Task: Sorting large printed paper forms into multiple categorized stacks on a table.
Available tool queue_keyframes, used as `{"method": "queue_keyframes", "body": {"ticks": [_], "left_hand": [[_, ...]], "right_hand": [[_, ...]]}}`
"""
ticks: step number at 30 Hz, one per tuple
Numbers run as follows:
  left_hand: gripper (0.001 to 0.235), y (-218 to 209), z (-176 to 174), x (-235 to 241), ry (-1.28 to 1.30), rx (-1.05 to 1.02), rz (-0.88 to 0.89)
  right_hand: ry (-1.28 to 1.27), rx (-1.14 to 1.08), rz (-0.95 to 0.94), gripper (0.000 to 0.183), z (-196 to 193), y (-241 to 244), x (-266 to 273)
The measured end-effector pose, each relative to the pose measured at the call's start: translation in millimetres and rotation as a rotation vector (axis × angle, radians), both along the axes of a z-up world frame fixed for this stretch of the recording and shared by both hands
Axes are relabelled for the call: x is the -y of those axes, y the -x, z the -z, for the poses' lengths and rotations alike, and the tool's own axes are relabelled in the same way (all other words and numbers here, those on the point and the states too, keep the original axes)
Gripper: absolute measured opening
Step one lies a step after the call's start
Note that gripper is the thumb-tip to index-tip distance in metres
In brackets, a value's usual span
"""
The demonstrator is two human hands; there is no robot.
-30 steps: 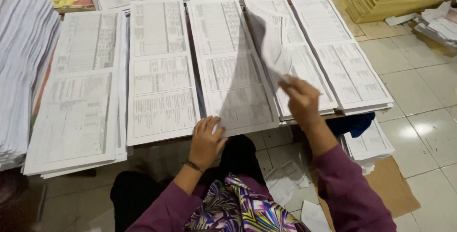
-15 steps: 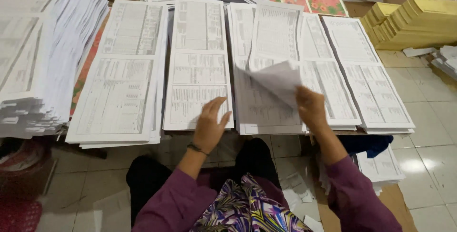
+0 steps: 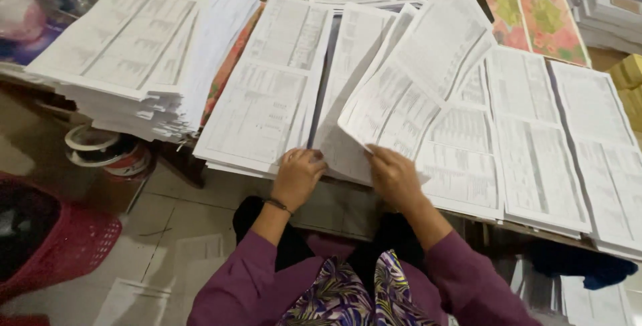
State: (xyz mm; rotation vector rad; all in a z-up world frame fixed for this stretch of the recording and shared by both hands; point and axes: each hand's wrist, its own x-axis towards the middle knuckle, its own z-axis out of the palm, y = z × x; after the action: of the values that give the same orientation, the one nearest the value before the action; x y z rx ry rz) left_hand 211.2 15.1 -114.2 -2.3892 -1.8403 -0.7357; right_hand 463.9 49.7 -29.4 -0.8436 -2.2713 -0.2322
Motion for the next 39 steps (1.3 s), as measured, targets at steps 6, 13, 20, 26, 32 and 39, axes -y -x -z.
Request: {"method": "queue_keyframes", "body": {"ticks": [6,13,20,26,32,39], "left_hand": [[0.033,-3,-61,6,-0.106,0.339,0.005],[0.085,109,-86,59,0.074,0.144,-0.169],[0.023,154,-41,60,0.232,0.108,-0.198],[0.023,167,-54,8,-0.031,0.842,-0.358],[0.023,66,-114,-12,-0.381,0.602,-0.215],[0.006,-66,-104,16,-0.52,-0.001,0.287]], "right_hand": [[0.497,-0.014,0.198,0.017,56,13,-4],[1.089,-0.985,0.281,0.02,-13,-12,0],[1.225,-1.321,0.304,0.011,21,-32,-11],[1.267,-1.364,0.255,0.008,74,-84,-45],[0.792,-1.278,0.275,0.007,-41,-99,-44],[-0.271,-0.256,0.117,0.021,-157,-81,-45]]}}
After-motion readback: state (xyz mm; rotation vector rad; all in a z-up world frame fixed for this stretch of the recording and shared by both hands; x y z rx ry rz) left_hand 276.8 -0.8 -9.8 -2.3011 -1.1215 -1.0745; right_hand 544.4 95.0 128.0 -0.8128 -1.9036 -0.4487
